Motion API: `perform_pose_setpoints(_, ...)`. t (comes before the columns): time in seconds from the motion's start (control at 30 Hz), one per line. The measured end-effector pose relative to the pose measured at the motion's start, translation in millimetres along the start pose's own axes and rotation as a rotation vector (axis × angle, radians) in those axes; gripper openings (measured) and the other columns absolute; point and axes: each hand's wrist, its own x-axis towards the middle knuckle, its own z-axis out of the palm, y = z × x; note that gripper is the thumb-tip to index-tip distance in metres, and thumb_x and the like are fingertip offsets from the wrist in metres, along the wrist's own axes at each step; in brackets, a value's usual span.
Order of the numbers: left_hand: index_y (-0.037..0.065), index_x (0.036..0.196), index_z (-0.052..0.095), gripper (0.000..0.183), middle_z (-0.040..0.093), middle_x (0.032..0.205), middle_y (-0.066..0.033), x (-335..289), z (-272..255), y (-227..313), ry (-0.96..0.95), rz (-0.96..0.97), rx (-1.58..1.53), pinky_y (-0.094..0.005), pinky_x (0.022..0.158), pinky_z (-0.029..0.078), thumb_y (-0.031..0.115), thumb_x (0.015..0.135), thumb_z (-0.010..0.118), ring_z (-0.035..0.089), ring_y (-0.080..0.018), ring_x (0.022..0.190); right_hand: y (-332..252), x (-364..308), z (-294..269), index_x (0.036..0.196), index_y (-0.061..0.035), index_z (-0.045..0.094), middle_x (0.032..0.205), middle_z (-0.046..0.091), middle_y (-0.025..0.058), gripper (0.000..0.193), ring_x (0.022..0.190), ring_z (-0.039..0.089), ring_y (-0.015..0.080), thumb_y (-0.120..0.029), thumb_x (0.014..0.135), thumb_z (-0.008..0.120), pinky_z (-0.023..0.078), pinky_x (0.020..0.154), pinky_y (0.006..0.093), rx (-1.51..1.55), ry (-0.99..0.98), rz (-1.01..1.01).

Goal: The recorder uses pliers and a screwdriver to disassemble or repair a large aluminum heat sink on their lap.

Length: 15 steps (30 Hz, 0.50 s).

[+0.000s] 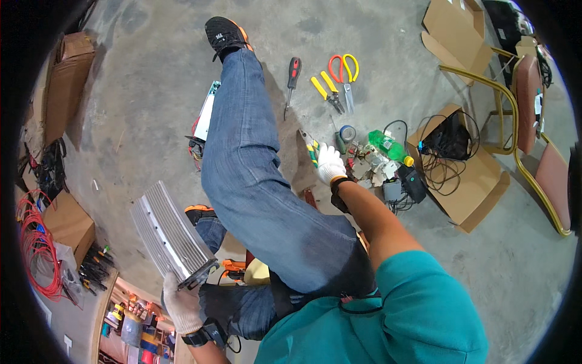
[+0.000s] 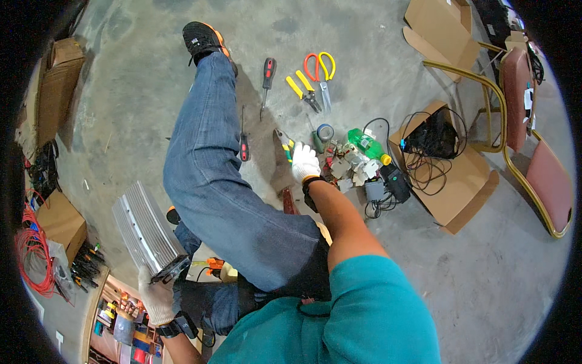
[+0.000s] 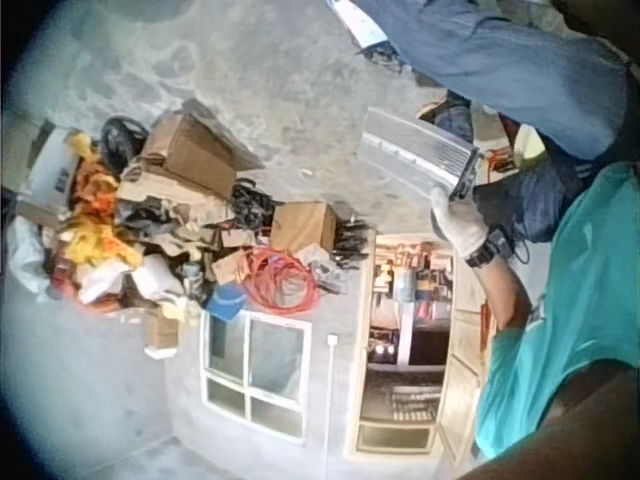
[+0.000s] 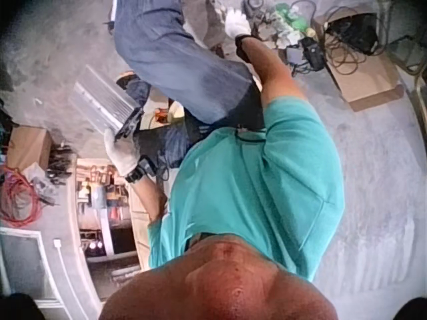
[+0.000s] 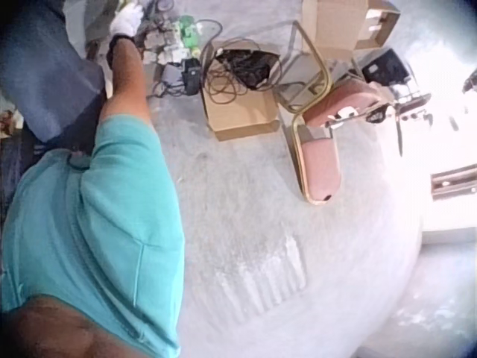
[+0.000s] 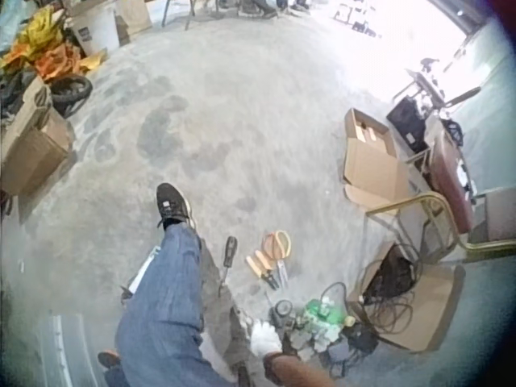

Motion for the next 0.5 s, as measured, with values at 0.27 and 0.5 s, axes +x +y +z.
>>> perform_pose_setpoints(0.27, 0.007, 0.144, 0.058, 0.064, 0.070, 0.130, -0.0133, 12.0, 0.7, 4.5, 0.004, -0.064, 0.035, -0.0502, 0.092, 0.059, 0.046, 0.097, 0.078, 0.071, -0.0329, 0.110, 21.1, 33.7, -12.5, 0.128, -0.0071, 0.062, 0.129, 0.066, 0.0225, 0.036, 0.123, 0.067, 0.0437, -0.032, 0.101, 0.064, 0.057, 0.101, 0.0544, -0.031, 0.067, 0.142)
perform_pose_setpoints(0.5, 0.001, 0.142, 0.058, 0.061, 0.072, 0.129, -0.0156, 8.1, 12.7, 7.8, 0.005, -0.031, 0.087, -0.0546, 0.094, 0.061, 0.040, 0.099, 0.077, 0.073, -0.0340, 0.109, -25.5, 81.2, -93.4, 0.130, -0.0112, 0.061, 0.120, 0.064, 0.0240, 0.028, 0.115, 0.065, 0.0443, -0.020, 0.103, 0.060, 0.056, 0.096, 0.0553, 0.046, 0.286, -0.142)
